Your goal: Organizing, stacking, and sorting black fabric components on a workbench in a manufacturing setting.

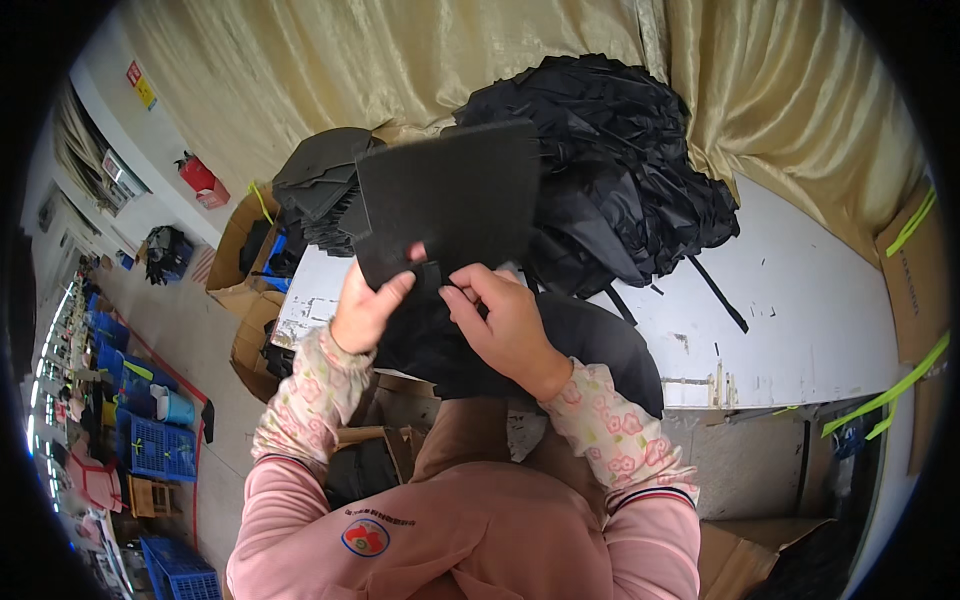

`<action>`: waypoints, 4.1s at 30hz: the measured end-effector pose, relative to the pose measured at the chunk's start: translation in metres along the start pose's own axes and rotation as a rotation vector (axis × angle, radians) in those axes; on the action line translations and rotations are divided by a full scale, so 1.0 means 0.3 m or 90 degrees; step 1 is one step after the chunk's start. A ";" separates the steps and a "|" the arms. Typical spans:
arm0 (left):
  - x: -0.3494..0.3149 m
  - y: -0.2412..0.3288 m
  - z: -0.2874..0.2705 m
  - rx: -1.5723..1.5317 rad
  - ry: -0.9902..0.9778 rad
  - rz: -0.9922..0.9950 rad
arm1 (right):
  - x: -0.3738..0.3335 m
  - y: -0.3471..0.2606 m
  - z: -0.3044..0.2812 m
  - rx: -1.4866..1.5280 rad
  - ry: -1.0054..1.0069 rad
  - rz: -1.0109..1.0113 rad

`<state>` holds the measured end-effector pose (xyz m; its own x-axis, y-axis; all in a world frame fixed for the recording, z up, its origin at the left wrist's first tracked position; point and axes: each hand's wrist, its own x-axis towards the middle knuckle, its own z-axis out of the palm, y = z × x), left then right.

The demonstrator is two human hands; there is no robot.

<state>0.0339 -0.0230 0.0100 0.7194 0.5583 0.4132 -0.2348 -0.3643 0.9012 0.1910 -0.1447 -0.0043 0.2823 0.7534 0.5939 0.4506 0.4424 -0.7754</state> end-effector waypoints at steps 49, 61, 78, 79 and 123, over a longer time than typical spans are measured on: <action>-0.390 -0.482 -0.496 0.011 0.607 -0.241 | -0.526 0.289 -0.586 -0.035 0.026 0.683; -0.392 -0.219 0.235 -0.524 -0.265 -0.519 | -0.487 0.224 -0.598 0.214 0.098 0.695; -0.318 -0.276 0.616 -0.885 0.140 -0.634 | -0.511 0.189 -0.554 0.033 0.066 0.608; -0.320 -0.283 0.618 -0.896 0.126 -0.635 | -0.512 0.187 -0.554 0.033 0.069 0.609; -0.297 -0.381 0.531 0.561 -0.554 0.088 | 0.017 0.781 -0.365 -0.499 -0.341 0.231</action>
<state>0.1008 -0.1500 -0.1507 0.9963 -0.0804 -0.0290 -0.0668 -0.9438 0.3236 0.3907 -0.0904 -0.1596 0.1820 0.9829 0.0276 0.8959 -0.1542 -0.4166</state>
